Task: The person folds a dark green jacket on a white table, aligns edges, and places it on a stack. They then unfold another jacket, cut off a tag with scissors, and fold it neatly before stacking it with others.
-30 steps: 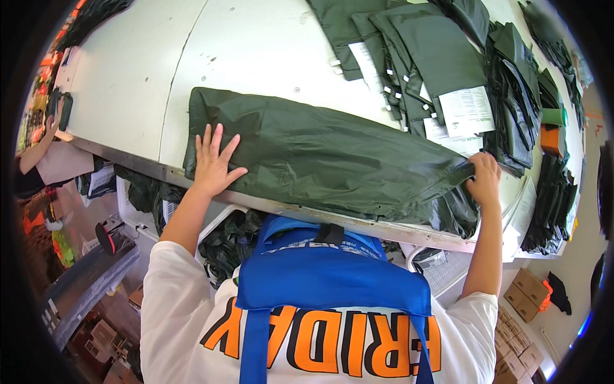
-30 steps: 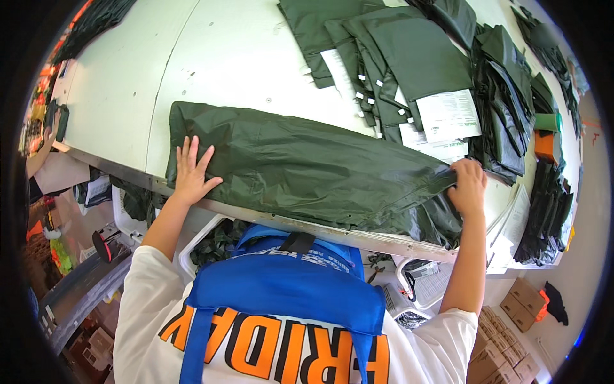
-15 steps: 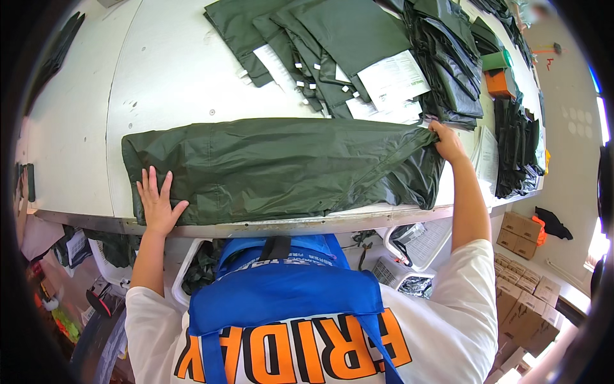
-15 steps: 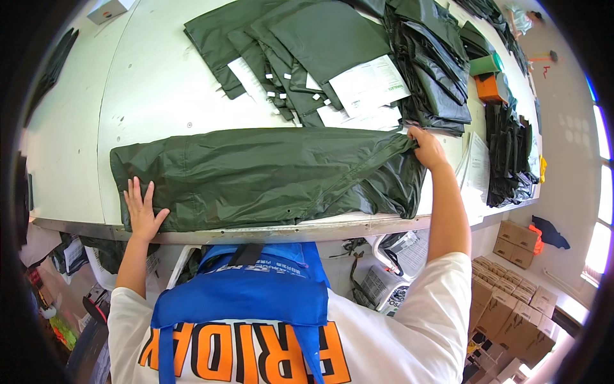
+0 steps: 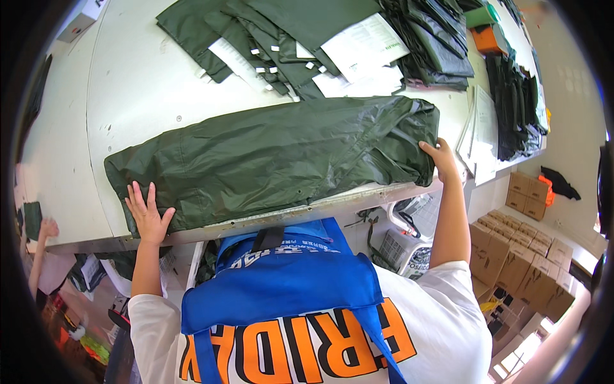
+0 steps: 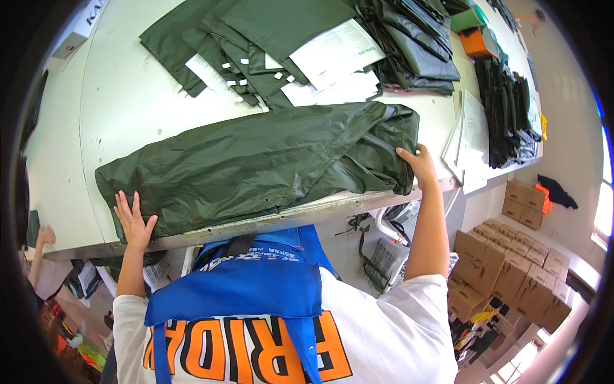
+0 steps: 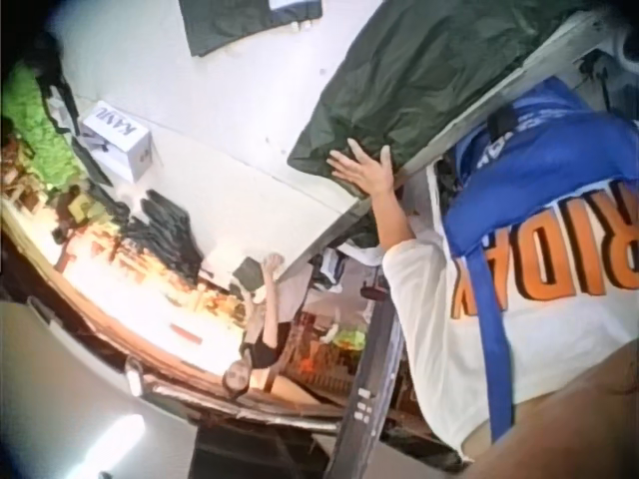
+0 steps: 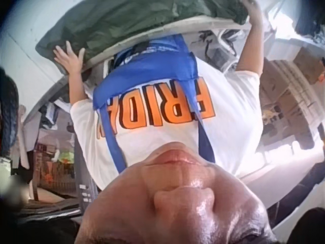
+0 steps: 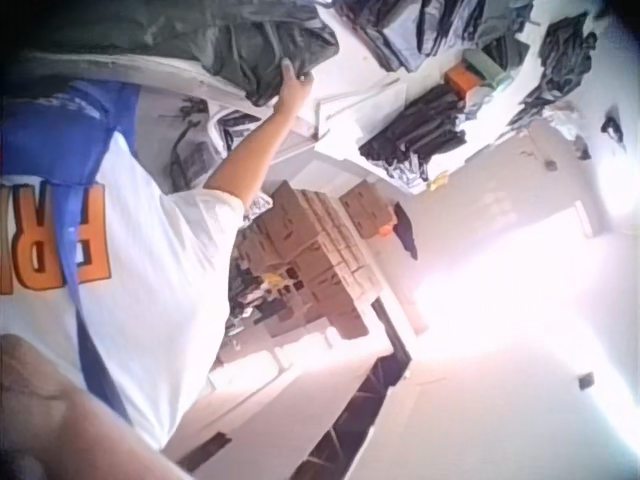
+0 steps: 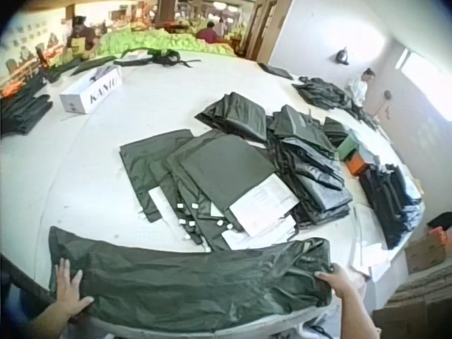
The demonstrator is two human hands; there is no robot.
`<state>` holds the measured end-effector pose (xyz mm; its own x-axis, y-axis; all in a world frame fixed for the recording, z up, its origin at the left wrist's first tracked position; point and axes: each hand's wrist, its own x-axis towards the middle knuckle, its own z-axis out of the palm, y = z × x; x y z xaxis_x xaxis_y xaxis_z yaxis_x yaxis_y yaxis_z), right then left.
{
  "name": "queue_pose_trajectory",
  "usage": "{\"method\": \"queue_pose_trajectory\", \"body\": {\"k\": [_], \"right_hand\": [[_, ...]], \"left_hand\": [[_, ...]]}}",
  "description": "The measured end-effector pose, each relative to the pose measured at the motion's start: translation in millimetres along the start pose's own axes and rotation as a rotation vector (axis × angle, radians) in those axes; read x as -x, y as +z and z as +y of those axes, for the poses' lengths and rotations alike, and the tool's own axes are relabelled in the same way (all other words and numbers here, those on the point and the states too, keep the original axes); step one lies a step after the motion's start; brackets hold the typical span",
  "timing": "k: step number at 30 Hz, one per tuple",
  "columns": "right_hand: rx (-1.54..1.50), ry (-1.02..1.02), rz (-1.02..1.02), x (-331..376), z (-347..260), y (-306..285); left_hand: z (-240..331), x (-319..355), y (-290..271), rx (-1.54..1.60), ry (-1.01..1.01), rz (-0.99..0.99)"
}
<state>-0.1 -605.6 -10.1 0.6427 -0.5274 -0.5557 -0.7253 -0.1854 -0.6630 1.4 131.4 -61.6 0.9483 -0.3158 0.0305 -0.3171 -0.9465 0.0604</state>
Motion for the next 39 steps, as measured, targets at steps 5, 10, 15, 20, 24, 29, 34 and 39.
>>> {"method": "queue_pose_trajectory", "body": {"k": [5, 10, 15, 20, 24, 29, 34, 39], "right_hand": [[0.588, -0.217, 0.304, -8.9, -4.1, 0.0], [0.663, -0.563, 0.392, -18.2, -4.6, -5.4], [1.058, -1.098, 0.056, -28.1, -86.4, 7.5], [1.015, -0.788, 0.050, -72.0, -71.0, 3.9], [0.936, -0.831, 0.224, -86.3, -45.0, 13.3], [1.319, -0.906, 0.339, -62.2, -81.4, 23.4], [0.486, -0.968, -0.163, 148.1, -148.0, 210.0], [0.625, -1.095, -0.442, 200.7, -67.6, 371.9]], "left_hand": [[13.5, -5.7, 1.3, -0.002, 0.046, 0.003], [22.3, -13.8, 2.5, -0.003, 0.055, 0.002], [23.7, -12.9, -0.3, -0.015, 0.032, -0.012], [30.3, -15.8, 0.0, 0.005, 0.010, -0.007], [35.0, -15.8, -2.1, 0.032, 0.005, 0.006], [34.9, -19.3, -4.7, 0.034, 0.012, -0.002], [36.7, -12.2, -11.9, 0.053, -0.059, -0.061], [10.3, -17.8, -24.4, 0.312, -0.110, 0.113]]}}
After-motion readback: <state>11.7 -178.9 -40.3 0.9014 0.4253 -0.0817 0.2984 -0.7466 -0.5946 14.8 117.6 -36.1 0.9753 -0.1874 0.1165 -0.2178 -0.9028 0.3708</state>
